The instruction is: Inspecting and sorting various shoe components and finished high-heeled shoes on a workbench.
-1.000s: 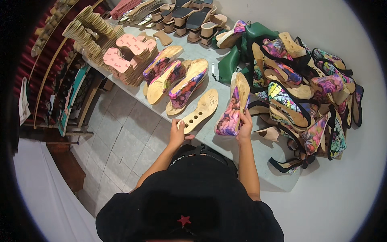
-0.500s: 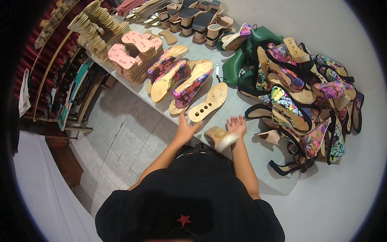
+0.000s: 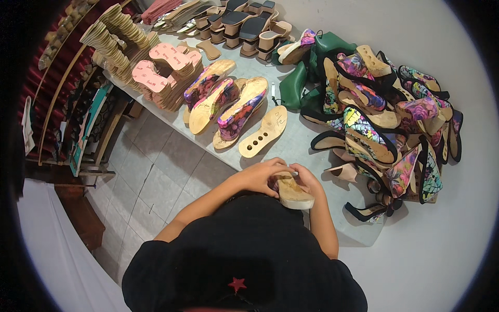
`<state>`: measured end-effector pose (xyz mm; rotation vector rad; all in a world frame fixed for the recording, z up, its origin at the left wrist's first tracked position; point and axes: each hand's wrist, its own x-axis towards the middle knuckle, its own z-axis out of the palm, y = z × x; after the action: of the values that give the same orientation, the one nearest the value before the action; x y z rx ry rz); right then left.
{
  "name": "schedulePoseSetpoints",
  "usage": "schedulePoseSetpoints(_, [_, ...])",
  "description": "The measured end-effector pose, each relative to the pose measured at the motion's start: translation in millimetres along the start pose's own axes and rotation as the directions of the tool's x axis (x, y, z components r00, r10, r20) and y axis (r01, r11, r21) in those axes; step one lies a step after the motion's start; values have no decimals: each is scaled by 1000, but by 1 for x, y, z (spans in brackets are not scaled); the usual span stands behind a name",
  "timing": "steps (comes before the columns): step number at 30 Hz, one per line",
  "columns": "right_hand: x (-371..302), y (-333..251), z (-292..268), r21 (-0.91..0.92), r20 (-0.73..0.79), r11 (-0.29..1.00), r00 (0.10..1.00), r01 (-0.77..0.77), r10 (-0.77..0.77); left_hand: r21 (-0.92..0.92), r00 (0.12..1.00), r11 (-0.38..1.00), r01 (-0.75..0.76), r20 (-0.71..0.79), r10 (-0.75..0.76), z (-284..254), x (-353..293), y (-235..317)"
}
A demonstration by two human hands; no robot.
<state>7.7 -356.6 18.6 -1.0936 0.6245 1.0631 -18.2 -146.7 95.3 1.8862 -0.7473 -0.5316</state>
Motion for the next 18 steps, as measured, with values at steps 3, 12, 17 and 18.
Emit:
schedulePoseSetpoints(3, [-12, -11, -2, 1, -36, 996, 995, 93, -93, 158, 996, 984, -87, 37, 82, 2, 9, 6])
schedulePoseSetpoints(12, [-55, -44, 35, 172, -132, 856, 872, 488, -471, 82, 969, 969, -233, -67, 239, 5, 9, 17])
schedulePoseSetpoints(17, [-28, -37, 63, 70, -88, 289, 294, 955, -952, -572, 860, 759, -311, -510, -31, -5, -11, 4])
schedulePoseSetpoints(18, [-32, -36, 81, -281, 58, 91, 112, 955, -992, -689, 861, 668, -283, -489, -140, -4, -15, -16])
